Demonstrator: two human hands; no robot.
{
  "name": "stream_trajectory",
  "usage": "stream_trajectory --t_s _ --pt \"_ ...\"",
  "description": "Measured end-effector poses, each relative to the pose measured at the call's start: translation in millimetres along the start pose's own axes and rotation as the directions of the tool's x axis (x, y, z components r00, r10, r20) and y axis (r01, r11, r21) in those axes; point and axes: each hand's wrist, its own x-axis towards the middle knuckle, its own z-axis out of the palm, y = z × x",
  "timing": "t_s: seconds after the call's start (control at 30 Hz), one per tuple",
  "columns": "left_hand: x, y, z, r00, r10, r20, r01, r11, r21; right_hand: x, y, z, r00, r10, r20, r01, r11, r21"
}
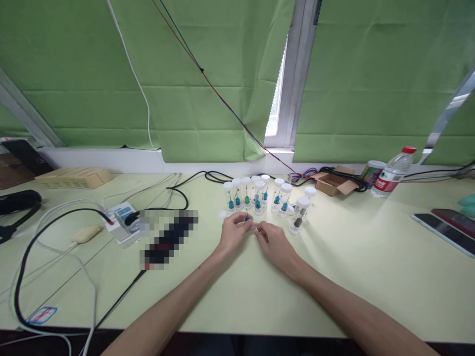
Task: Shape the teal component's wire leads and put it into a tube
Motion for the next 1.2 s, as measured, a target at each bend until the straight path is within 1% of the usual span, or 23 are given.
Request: stream_trajectory --t_s 0.23,0.47,0.87,1.03,1.2 --pt "-0.6 -0.2 0.1 1.0 0.0 0.009 0.0 1.0 0.01 0.2 -0.5 0.2 1.0 0.015 -0.012 -0.014 0.999 0.036" --pt "-1.8 1.4 0.7 1.0 -0.006 0.019 0.006 1.0 -0.01 0.4 0.9 2.2 0.998 0.045 -0.04 -0.04 0.992 0.118" --pt "-3.3 5.3 1.3 1.0 -0.016 0.022 0.017 0.999 -0.029 0.7 -1.8 1.8 0.997 0.082 -0.016 -0.079 0.986 0.145" --pt "-2.9 6.5 0.0 0.999 -0.019 0.034 0.019 1.0 -0.007 0.4 -1.6 2.0 0.996 0.092 -0.003 -0.09 0.982 0.163" --pt "-0.4 5.7 -1.9 0.999 -0.024 0.045 0.023 1.0 0.011 0.6 -1.8 0.7 0.994 0.108 -0.007 -0.106 0.984 0.143"
